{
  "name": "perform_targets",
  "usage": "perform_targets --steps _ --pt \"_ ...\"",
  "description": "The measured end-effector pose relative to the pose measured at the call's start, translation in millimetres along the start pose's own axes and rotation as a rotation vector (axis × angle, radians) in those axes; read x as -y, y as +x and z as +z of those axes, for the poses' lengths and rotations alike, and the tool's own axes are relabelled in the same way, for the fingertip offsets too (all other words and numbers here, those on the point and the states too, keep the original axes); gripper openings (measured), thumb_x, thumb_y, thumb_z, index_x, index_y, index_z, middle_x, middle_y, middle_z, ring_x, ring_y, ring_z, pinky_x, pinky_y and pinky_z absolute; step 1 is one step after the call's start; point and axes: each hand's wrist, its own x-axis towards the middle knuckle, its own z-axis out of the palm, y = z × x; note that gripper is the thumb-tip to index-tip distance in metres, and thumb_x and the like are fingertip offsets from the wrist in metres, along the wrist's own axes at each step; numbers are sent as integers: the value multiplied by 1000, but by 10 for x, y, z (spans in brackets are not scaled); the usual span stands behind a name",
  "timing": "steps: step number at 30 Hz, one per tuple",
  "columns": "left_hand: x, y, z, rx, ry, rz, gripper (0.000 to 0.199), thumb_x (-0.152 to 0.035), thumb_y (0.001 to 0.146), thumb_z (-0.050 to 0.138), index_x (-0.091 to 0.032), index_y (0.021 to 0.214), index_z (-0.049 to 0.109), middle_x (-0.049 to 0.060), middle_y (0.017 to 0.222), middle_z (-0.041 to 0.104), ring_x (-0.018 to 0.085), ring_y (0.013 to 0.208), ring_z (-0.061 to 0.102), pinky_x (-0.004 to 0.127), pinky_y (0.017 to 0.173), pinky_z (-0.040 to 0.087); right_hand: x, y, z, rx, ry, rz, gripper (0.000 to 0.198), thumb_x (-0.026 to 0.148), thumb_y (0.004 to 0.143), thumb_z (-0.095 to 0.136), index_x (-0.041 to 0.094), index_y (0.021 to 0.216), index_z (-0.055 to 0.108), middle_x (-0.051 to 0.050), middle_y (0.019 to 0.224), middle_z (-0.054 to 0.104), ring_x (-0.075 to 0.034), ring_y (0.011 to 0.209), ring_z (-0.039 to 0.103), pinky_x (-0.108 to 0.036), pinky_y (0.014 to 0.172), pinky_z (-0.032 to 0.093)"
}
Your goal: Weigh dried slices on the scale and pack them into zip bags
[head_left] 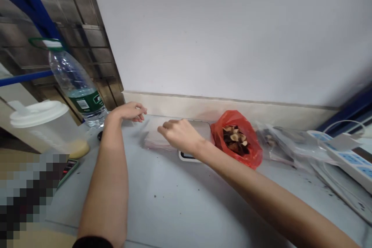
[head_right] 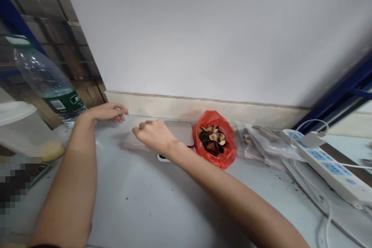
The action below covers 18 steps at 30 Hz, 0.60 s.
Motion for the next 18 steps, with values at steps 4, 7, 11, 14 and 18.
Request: perform_targets --steps 4,7,11,14,18 --pt "-30 -14 41 230 91 83 32 -48 63 69 -21 79 67 8 86 76 26 90 73 31 76 56 140 37 178 208 61 -60 23 24 103 50 16 106 71 -12 98 76 -22 89 70 -30 59 35" --pt "-118 16 150 394 140 170 48 -49 65 66 -19 103 72 11 110 75 27 103 70 31 83 55 149 19 294 233 82 -49 23 25 102 51 17 110 71 -12 104 76 -23 93 71 -30 63 40" --pt "-205 97 348 482 347 222 61 -35 70 58 -20 129 65 9 134 68 25 119 64 30 99 49 162 -13 403 200 87 -12 28 21 103 46 18 116 71 -12 101 75 -24 92 72 -30 66 45" --pt "-245 134 476 474 441 216 68 -34 72 60 -25 139 59 8 142 62 27 124 60 34 107 43 173 -36 431 183 71 -26 30 19 103 44 18 120 69 -13 102 74 -26 95 72 -31 67 49" --pt "-296 158 607 422 582 145 88 -48 68 70 -36 152 43 10 153 49 36 128 57 44 105 46 179 -61 408 204 50 -63 32 10 100 46 16 121 69 -14 105 74 -27 99 71 -31 66 52"
